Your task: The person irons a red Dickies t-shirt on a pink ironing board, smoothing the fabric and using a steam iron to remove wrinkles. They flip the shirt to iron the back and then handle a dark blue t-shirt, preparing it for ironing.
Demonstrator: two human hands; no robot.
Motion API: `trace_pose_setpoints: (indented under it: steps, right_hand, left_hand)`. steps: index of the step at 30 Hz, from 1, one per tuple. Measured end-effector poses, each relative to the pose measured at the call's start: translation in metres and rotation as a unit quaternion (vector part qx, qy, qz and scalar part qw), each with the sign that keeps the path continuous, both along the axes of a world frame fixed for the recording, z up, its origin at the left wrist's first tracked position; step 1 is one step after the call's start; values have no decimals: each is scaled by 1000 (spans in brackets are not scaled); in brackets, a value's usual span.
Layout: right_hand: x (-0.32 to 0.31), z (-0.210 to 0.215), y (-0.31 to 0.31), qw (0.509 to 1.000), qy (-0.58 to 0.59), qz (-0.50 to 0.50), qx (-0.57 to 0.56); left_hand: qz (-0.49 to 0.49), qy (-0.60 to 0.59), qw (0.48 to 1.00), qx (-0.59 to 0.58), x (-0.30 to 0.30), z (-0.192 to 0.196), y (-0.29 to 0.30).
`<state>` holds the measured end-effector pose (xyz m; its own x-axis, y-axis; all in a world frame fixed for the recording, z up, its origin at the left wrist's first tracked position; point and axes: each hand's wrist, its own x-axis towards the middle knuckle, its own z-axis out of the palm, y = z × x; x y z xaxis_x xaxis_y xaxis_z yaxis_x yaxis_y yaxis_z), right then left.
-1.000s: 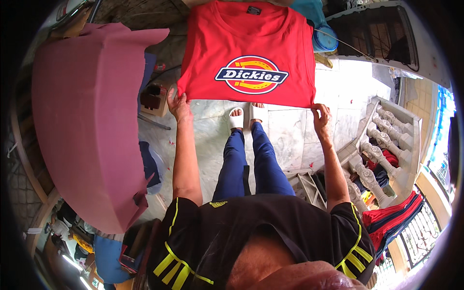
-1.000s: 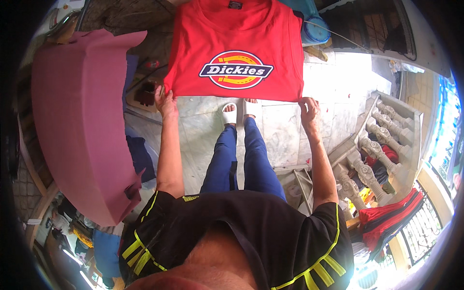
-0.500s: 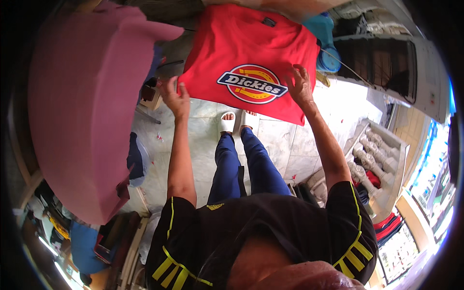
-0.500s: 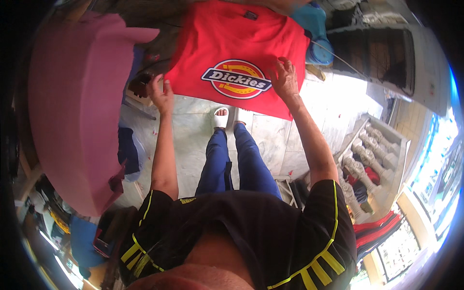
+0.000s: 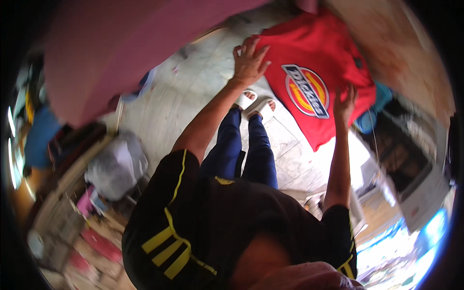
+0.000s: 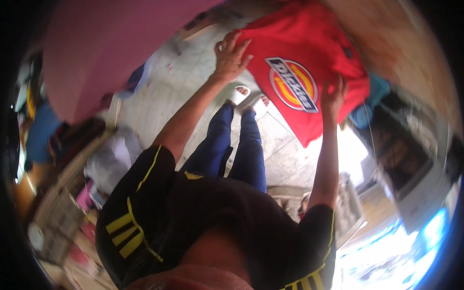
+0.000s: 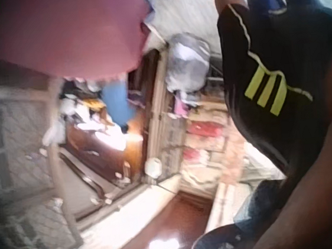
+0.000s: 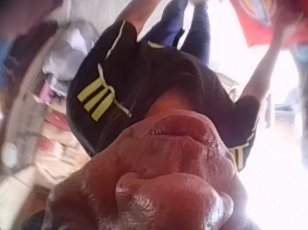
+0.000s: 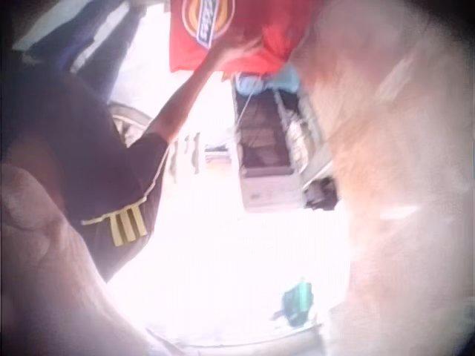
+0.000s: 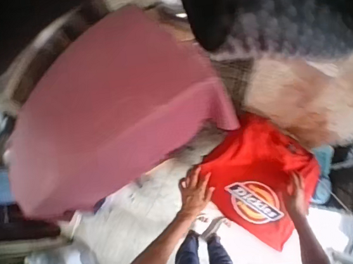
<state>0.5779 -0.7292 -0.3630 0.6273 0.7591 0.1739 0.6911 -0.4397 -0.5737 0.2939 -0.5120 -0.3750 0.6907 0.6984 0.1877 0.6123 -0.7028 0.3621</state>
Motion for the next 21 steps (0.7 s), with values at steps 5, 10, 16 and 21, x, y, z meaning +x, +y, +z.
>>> trace_pose_setpoints:
  steps: [5,10,16,21]
  right_hand:
    - [-74,9,-22,992,-19,126,-13]
    - [-171,26,-16,957,130,259,-21]
    - [-264,162,100,864,309,396,40]
    - [-307,241,213,842,162,485,171]
  left_hand:
    - [134,67,986,-79,-92,-14,-44]
    - [183,161,935,-257,-179,-33,-102]
    - [288,81,895,-331,-321,-95,-103]
    - [489,-105,835,-230,-438,-115,-28]
